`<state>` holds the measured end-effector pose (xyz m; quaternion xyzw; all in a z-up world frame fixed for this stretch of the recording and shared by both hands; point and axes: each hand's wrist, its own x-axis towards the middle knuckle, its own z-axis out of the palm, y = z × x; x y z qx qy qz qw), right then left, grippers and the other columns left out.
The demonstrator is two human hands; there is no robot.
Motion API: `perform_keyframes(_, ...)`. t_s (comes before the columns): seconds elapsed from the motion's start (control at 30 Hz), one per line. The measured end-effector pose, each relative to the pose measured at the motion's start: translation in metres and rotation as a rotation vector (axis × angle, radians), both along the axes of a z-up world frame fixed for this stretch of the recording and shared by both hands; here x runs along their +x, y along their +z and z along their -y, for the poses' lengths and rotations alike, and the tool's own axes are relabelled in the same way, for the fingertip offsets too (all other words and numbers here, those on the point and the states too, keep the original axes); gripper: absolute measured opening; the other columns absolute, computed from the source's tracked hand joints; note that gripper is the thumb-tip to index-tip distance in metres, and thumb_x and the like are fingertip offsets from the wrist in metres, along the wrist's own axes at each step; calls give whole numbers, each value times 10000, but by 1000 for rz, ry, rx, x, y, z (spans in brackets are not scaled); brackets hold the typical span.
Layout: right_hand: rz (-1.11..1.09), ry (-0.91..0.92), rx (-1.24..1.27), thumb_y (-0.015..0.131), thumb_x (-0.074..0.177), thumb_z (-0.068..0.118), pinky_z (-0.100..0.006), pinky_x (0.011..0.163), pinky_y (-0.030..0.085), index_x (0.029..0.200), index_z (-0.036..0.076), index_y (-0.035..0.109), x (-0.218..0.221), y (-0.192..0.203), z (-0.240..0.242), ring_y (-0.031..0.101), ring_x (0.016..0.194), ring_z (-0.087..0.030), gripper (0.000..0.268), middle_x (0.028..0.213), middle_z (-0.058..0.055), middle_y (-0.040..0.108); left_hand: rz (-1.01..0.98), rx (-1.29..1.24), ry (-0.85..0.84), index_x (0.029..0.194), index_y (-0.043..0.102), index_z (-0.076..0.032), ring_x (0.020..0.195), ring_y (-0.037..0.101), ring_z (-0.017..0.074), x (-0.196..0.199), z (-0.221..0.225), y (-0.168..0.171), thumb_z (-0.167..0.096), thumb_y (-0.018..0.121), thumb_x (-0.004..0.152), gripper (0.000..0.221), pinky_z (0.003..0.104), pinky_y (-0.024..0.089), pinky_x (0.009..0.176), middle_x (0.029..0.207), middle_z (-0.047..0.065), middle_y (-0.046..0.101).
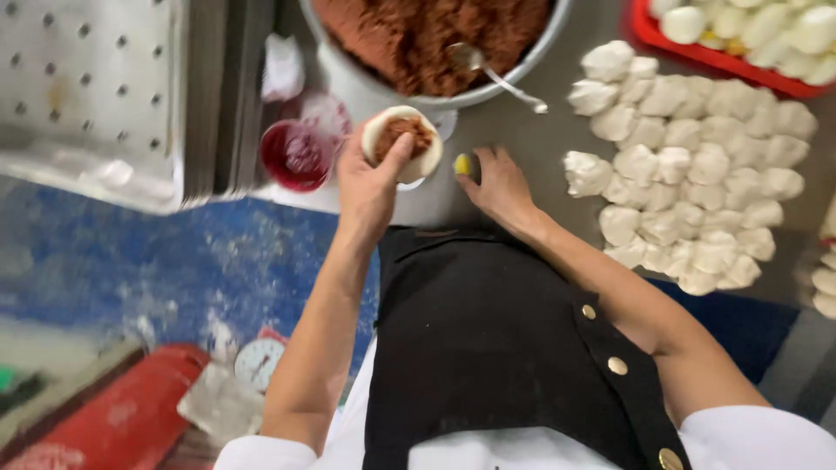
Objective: Filling and shaping dough to make siopao buns with meat and egg.
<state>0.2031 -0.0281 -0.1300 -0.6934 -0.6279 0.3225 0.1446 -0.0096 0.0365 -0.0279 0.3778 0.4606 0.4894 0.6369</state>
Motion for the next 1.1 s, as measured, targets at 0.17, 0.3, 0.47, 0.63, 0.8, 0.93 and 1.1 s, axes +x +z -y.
perform_keyframes(0.17, 17, 106, 224, 782, 888, 145, -483, 818, 525, 1164, 37, 617, -4, -23, 8, 644, 963, -401, 340, 1067, -215, 662, 317, -291, -7, 1342, 574, -19, 1106, 704, 211, -3, 24, -36, -233, 599, 1038, 373, 406, 619, 925, 1232, 119, 685)
perform_keyframes(0.3, -251, -138, -43, 783, 904, 159, -345, 732, 556, 1160, 27, 587, 8, 3, 0, 682, 777, -235, 349, 910, -131, 686, 444, -320, -16, 1376, 552, -42, 1151, 687, 234, 2, 29, -68, -284, 553, 1048, 407, 429, 611, 930, 1282, 123, 660)
perform_keyframes(0.47, -634, -119, 77, 724, 981, 54, -224, 789, 564, 1258, -19, 613, 4, 121, -9, 667, 919, -56, 306, 1041, -11, 691, 395, -341, -136, 1370, 551, -27, 1143, 674, 228, 25, 26, -74, -308, 581, 1044, 432, 405, 603, 921, 1253, 112, 668)
perform_keyframes(0.63, -479, -199, 146, 793, 953, 74, -222, 679, 576, 1150, -20, 655, -10, 148, -7, 697, 804, -83, 258, 957, -48, 711, 334, -222, -269, 1385, 551, 12, 1131, 661, 208, 41, 20, -36, -170, 694, 1021, 431, 354, 576, 961, 1255, 131, 665)
perform_keyframes(0.8, -399, -160, 290, 756, 969, 34, -262, 801, 632, 1100, -30, 689, -17, 169, -4, 745, 945, -126, 161, 1087, -97, 698, 444, -259, -249, 1368, 547, 12, 1115, 678, 209, 37, 6, -18, -136, 725, 988, 445, 351, 587, 951, 1231, 133, 672)
perform_keyframes(0.93, -279, -109, 285, 726, 949, -20, -293, 740, 610, 1120, -19, 698, -23, 180, -10, 726, 846, -152, 174, 1031, -102, 694, 230, -124, -322, 1362, 562, -2, 1141, 668, 176, 32, 0, -8, -144, 754, 962, 466, 334, 569, 997, 1244, 104, 679)
perform_keyframes(1.1, -75, 45, 352, 722, 893, -46, -322, 709, 569, 1097, -7, 700, -15, 190, -12, 690, 788, -202, 208, 1015, -133, 672, 147, -1, -428, 1350, 608, 3, 1172, 666, 162, 24, -5, 4, -154, 776, 981, 435, 323, 548, 1056, 1255, 96, 698)
